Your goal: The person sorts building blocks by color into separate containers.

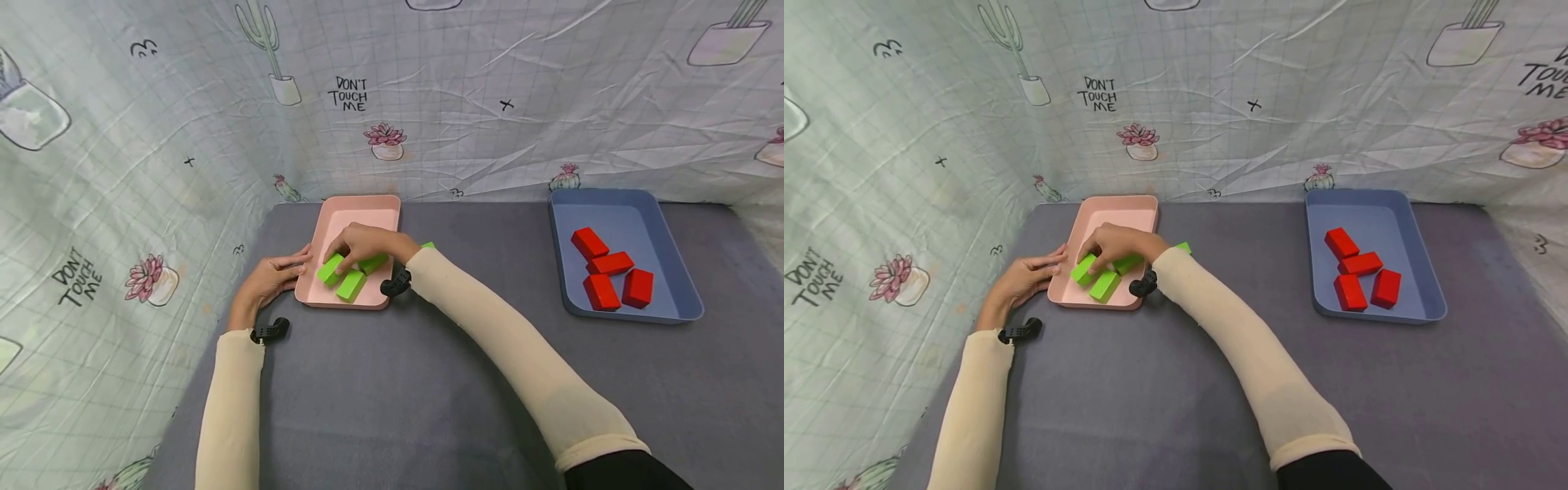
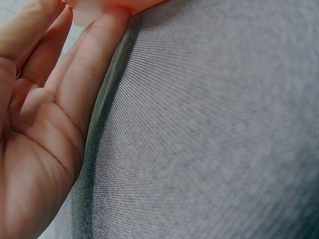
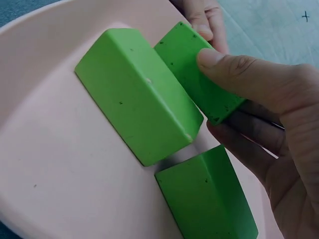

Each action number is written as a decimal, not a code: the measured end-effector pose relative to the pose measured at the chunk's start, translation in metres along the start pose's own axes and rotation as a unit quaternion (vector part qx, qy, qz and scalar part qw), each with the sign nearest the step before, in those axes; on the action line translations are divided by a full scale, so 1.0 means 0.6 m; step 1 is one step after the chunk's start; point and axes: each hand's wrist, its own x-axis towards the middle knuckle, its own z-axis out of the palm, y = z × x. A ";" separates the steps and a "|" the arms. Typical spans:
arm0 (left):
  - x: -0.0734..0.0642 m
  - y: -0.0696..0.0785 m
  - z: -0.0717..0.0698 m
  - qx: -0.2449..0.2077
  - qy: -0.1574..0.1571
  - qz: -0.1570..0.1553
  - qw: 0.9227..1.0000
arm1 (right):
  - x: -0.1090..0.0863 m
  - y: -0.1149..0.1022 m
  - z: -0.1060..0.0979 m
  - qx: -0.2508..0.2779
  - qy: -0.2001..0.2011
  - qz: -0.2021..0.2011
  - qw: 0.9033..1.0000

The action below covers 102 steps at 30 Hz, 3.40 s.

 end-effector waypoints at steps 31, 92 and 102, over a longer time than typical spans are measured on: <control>0.008 -0.008 0.002 -0.003 0.015 -0.003 1.000 | -0.059 0.008 -0.029 -0.064 0.021 -0.011 0.998; -0.003 -0.005 0.009 -0.013 0.013 0.004 1.000 | -0.285 0.112 0.016 0.010 0.167 0.082 0.983; 0.000 -0.009 0.008 -0.018 0.016 0.001 1.000 | -0.288 0.111 0.009 0.022 0.149 0.093 0.984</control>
